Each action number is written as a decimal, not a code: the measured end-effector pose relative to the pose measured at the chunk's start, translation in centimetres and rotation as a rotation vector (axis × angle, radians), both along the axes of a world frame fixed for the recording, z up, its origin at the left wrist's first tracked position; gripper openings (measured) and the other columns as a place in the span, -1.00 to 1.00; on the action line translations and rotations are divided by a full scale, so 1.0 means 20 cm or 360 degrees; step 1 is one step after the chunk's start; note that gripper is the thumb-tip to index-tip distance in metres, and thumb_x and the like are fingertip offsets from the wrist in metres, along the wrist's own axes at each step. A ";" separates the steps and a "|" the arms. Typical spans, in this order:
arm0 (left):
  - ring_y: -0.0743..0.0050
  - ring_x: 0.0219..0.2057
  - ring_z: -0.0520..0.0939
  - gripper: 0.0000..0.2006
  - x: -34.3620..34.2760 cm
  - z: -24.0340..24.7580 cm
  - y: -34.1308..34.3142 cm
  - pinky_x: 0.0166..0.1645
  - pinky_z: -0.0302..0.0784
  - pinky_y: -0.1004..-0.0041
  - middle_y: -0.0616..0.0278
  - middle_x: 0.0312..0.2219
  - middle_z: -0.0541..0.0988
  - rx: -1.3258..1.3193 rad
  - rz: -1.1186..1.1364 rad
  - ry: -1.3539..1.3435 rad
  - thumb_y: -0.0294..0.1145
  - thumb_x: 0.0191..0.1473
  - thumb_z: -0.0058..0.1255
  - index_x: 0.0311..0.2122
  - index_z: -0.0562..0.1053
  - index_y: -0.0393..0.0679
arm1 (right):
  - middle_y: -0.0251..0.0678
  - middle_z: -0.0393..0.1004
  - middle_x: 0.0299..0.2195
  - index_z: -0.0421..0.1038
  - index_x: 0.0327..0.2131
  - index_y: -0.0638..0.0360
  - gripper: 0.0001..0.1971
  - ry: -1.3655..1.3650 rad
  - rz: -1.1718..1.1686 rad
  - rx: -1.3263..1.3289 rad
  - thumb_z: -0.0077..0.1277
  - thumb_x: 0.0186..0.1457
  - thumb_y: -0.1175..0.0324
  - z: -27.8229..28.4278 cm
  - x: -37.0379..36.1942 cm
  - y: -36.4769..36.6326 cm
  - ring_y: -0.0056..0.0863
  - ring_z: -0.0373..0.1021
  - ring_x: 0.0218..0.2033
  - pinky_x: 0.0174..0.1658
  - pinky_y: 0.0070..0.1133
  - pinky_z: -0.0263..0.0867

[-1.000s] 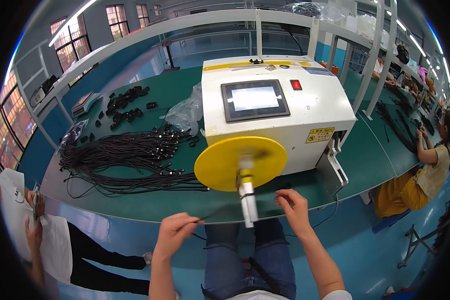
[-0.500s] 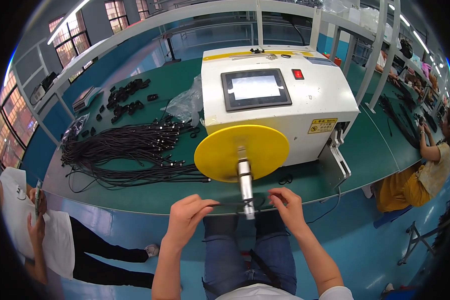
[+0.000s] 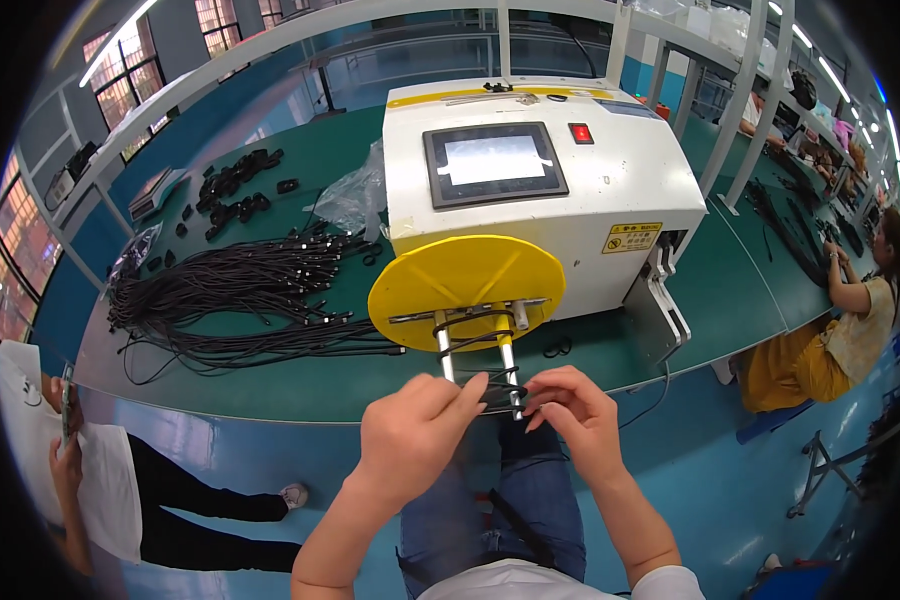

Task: Operate a winding machine to coil black cables and secure them with tape.

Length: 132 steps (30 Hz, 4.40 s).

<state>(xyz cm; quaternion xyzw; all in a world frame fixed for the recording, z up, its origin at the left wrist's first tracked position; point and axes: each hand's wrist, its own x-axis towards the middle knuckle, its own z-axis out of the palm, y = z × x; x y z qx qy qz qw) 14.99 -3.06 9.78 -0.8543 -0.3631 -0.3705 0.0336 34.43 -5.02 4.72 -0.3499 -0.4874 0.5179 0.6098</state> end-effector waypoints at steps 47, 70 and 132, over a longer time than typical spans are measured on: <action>0.34 -0.29 0.58 -0.79 -0.20 -0.51 -0.22 -0.23 0.50 0.49 0.10 -0.28 0.54 -0.1085 -0.0888 -0.0268 -0.47 0.01 0.04 -0.19 0.50 -0.19 | -0.23 0.47 -0.27 0.32 -0.05 0.27 -0.68 -0.0626 0.0711 -0.0544 -0.16 0.18 0.31 -0.19 -0.14 -0.04 -0.40 0.43 -0.28 -0.19 -0.52 0.35; 0.40 -0.25 0.57 -0.80 -0.12 -0.29 0.16 -0.11 0.45 0.46 0.15 -0.25 0.53 -0.1560 -0.0336 -0.1470 -0.46 0.15 -0.16 -0.14 0.39 -0.30 | -0.46 0.26 -0.72 0.34 -0.03 0.22 -0.68 -0.0823 0.0817 -0.0788 -0.09 0.12 0.43 -0.55 0.25 -0.14 -0.72 0.16 -0.69 -0.56 -0.68 0.17; -0.06 0.04 0.36 -0.58 -1.54 -2.05 -1.71 0.07 0.33 0.23 -0.07 0.03 0.33 -0.2278 0.1588 0.0626 -0.44 0.05 -0.18 0.08 0.27 -0.09 | -0.23 0.47 -0.42 0.36 -0.24 0.36 -0.74 0.0007 0.0624 -0.0356 -0.28 0.26 0.35 -0.18 -0.72 0.30 -0.59 0.43 -0.48 -0.42 -0.70 0.35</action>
